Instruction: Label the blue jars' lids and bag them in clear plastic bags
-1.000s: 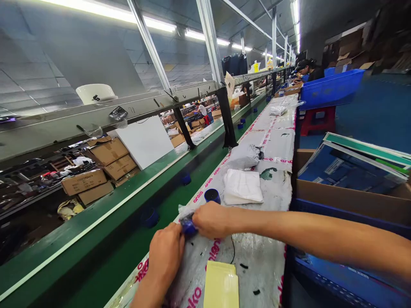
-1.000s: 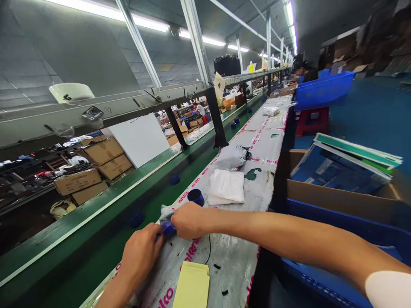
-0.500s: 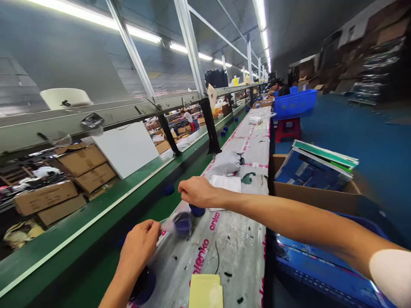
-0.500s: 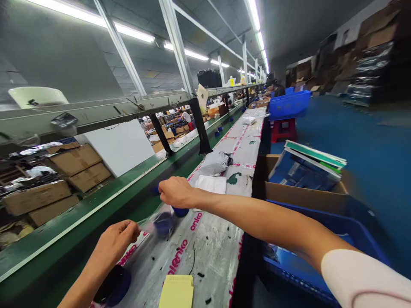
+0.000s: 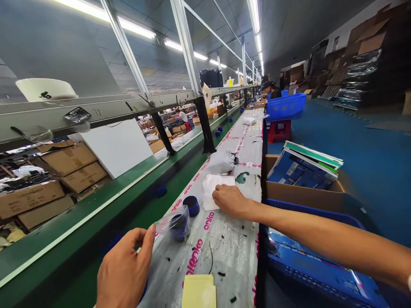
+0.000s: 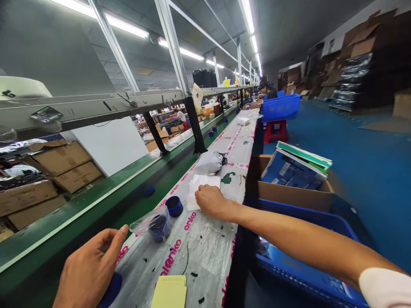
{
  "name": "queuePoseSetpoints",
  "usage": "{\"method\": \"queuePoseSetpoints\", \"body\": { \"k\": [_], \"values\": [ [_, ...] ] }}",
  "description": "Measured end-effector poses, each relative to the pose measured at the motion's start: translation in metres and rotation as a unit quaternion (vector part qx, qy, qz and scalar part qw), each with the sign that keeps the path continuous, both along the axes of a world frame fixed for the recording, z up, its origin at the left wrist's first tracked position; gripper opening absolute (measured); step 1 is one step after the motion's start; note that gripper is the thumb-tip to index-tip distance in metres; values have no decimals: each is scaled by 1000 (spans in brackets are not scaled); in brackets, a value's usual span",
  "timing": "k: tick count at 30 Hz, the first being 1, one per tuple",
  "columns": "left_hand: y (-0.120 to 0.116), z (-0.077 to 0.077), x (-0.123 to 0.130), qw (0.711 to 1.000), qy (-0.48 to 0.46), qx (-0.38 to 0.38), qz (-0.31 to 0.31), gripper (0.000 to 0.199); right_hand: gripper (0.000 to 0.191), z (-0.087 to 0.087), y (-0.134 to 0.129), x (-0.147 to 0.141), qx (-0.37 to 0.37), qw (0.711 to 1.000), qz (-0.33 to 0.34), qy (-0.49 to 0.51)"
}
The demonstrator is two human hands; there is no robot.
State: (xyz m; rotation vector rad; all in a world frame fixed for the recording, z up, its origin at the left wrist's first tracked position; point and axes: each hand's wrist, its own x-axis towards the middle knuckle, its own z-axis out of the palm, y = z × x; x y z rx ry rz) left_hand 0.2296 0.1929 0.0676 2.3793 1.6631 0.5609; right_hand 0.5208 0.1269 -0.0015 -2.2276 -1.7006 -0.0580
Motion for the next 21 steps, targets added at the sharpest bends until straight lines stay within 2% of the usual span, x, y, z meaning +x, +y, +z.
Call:
{"method": "queuePoseSetpoints", "body": {
  "k": [5, 8, 10, 15, 21],
  "values": [
    [-10, -1, -6, 1000, 0, -18, -4, 41, 14, 5, 11, 15, 15, 990, -29, 136],
    [-16, -3, -6, 1000, -5, -16, -22, 41, 17, 3, 14, 30, 7, 969, -26, 246],
    [-20, -5, -1, 998, -19, -5, -55, 39, 19, 2, 14, 39, 2, 947, -11, 322],
    [-29, -9, 32, 981, -72, 0, -178, 36, 25, 5, 6, 51, 5, 877, 32, 480],
    [-34, -12, 80, 956, -135, -63, -252, 31, 33, 13, -6, 62, 70, 812, 54, 578]
  ]
}}
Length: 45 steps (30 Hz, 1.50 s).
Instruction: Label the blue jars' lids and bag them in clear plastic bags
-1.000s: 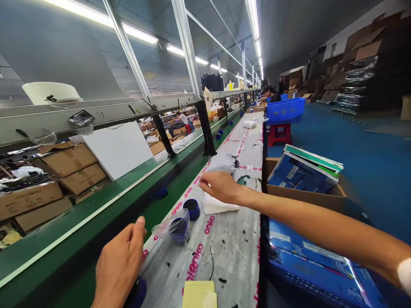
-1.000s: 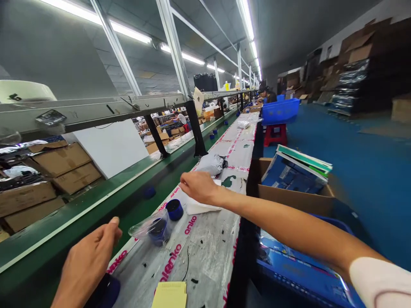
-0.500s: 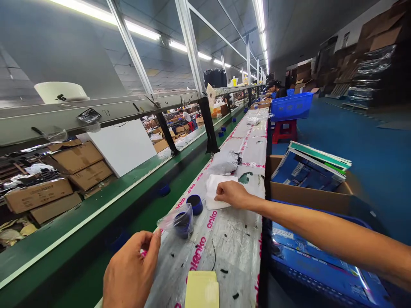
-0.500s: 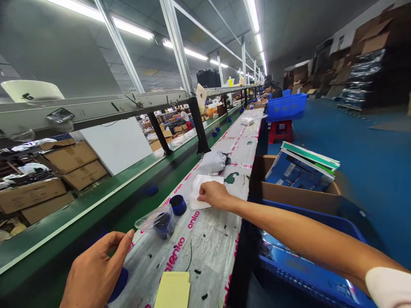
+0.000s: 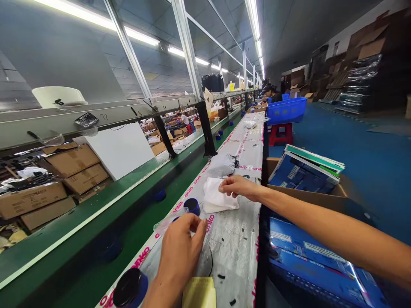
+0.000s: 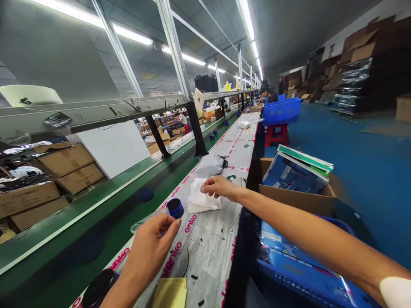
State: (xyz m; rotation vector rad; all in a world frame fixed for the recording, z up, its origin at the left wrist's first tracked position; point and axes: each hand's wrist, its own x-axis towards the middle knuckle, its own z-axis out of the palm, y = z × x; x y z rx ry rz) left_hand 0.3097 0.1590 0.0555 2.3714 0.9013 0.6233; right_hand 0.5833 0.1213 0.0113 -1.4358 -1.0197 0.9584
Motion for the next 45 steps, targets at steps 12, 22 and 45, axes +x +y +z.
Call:
{"method": "queuePoseSetpoints", "body": {
  "k": [12, 22, 45],
  "values": [
    [12, -3, 0, 948, -206, -242, -28, 43, 49, 30, -1, -96, 20, 956, 231, 182],
    [-1, 1, -95, 883, -325, -335, 42, 34, 50, 40, 21, -175, 4, 925, 312, 217],
    [52, -12, -192, 920, -44, 101, 376, 17, 10, 24, 94, -271, 252, 785, 111, -555]
  ]
}}
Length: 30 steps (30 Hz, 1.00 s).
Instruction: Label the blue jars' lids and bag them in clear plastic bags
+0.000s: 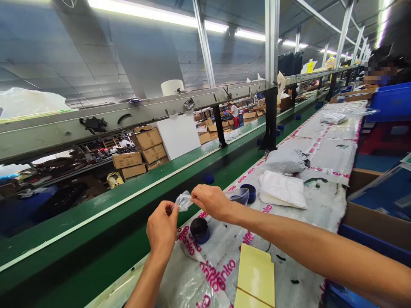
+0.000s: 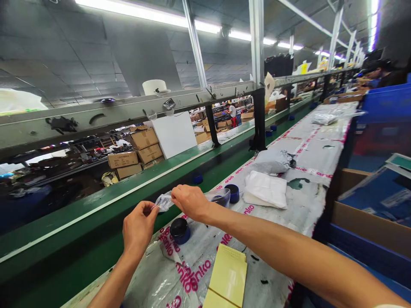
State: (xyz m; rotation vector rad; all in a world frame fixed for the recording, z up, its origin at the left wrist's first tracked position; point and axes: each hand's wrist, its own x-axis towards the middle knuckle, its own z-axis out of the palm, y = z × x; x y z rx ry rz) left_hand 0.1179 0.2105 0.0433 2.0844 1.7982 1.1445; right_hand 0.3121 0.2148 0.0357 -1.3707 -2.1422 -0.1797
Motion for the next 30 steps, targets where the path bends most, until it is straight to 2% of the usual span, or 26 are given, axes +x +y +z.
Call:
{"method": "queuePoseSetpoints", "body": {
  "k": [3, 7, 12, 19, 22, 26, 30],
  "values": [
    [-1, -13, 3, 997, 75, -11, -23, 9, 12, -17, 1, 6, -15, 998, -2, -56],
    [-12, -28, 6, 988, 133, -65, -51, 10, 13, -37, -14, 15, -31, 993, 11, -114],
    [-21, -22, 4, 977, 168, -113, -69, 12, 17, -42, -27, 23, 7, 990, 27, -136],
    [-31, -28, -4, 948, 280, -74, -132, 19, 11, -60, -29, 36, 118, 968, 120, -185],
    [-33, -26, -3, 924, 342, -58, -160, 21, 11, -61, -31, 41, 146, 954, 158, -211],
    [-33, -23, -1, 889, 410, -47, -201, 31, 12, -56, -35, 45, 145, 932, 202, -265],
    [-31, -27, 1, 874, 434, -60, -211, 34, 11, -52, -40, 38, 99, 933, 185, -291]
  ]
}}
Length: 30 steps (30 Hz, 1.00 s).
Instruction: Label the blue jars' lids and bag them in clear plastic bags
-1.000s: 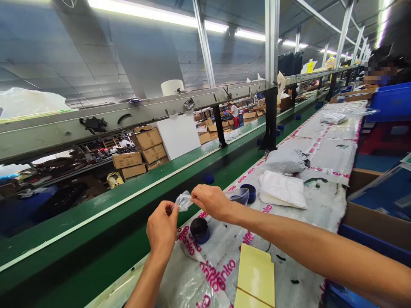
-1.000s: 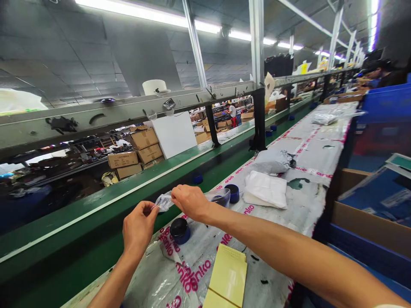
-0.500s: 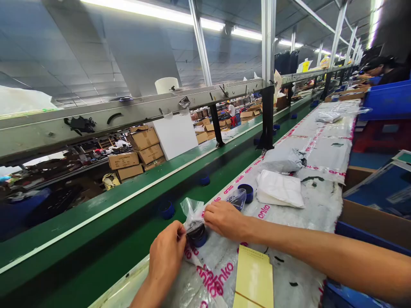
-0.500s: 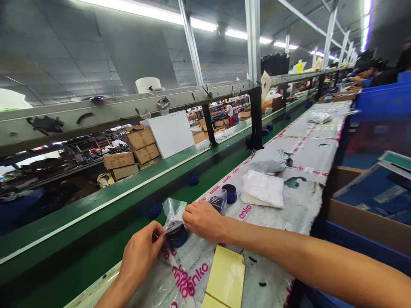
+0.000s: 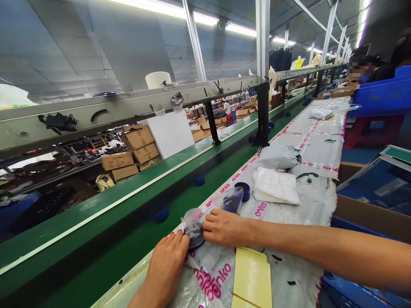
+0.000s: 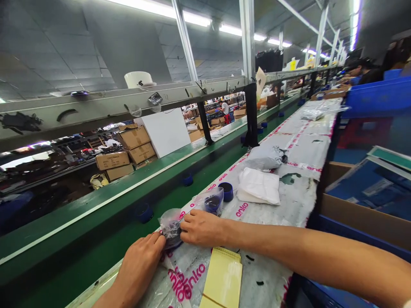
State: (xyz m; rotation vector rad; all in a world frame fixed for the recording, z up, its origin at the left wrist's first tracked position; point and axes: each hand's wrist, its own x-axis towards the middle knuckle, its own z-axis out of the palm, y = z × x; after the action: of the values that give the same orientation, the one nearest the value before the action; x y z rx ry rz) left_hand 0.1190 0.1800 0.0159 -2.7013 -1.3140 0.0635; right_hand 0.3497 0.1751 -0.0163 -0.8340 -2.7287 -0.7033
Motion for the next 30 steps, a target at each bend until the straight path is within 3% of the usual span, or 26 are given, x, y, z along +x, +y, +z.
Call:
{"method": "queuePoseSetpoints", "body": {
  "k": [7, 10, 18, 25, 30],
  "values": [
    [10, 5, -4, 998, -24, -16, 58, 22, 7, 14, 3, -27, -91, 991, -94, -8],
    [13, 7, -7, 997, -40, -28, 61, 23, 8, 11, 8, -25, -111, 989, -98, 18],
    [12, 3, -5, 997, -64, -41, 35, 26, 5, -10, 7, -7, -50, 996, -64, 46],
    [15, -7, -9, 988, -135, -71, 35, 24, 9, -9, 14, -9, -100, 988, -103, 52],
    [22, -6, -9, 971, -205, -107, 61, 17, 13, 1, 11, -15, -155, 979, -113, 65]
  ]
}}
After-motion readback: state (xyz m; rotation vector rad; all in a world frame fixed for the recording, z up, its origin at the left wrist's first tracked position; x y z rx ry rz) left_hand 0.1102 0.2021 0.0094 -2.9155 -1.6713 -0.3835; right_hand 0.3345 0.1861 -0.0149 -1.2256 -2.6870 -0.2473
